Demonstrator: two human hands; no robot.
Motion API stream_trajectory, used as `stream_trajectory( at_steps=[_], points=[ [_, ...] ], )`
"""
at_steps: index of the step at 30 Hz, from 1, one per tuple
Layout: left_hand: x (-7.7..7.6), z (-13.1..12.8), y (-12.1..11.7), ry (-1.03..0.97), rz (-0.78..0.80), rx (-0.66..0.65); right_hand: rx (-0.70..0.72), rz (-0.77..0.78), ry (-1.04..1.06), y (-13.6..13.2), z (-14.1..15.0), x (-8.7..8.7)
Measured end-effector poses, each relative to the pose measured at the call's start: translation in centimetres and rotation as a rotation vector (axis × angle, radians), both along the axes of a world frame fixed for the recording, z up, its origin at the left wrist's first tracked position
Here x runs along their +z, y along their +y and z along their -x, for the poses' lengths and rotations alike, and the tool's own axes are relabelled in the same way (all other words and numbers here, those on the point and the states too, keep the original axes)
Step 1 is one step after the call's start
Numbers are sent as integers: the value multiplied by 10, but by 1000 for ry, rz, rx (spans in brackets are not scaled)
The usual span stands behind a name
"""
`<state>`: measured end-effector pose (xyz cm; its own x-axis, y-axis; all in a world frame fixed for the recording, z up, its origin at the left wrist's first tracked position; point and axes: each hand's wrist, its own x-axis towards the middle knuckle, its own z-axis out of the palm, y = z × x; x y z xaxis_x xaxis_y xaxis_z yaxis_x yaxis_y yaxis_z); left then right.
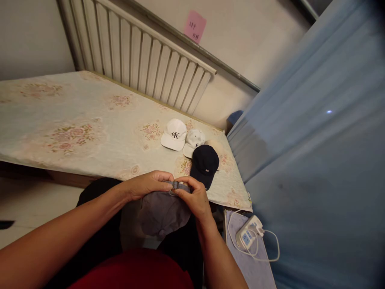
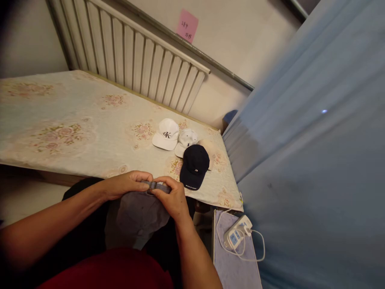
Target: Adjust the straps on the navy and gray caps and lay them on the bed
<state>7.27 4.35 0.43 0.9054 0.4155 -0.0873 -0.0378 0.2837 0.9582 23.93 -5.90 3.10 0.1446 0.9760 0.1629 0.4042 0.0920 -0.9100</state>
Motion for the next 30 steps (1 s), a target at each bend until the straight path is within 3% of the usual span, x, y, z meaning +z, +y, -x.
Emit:
stream_trajectory(
  at_steps=[5, 10, 17, 20, 23, 27, 30],
  points=[
    [0, 4, 0, -3, 15, -20, 6, 97, 25, 1, -4, -2],
    [9, 10, 0, -70, 205, 4, 209, 208, 5, -2, -27, -9],
    [15, 5, 24, -200, 396, 84, 235, 190, 681, 10, -63, -20],
    [11, -10, 52, -209, 414, 158, 163, 121, 812, 39, -77, -19],
    [-2, -33, 97, -196, 395, 205, 66, 116, 811, 85, -97, -23],
    [-27, -66, 165, -133, 403, 303, -92, 177, 672, 151, -124, -35],
    [-42, -87, 206, -87, 369, 304, -173, 233, 529, 193, -139, -42]
  ],
)
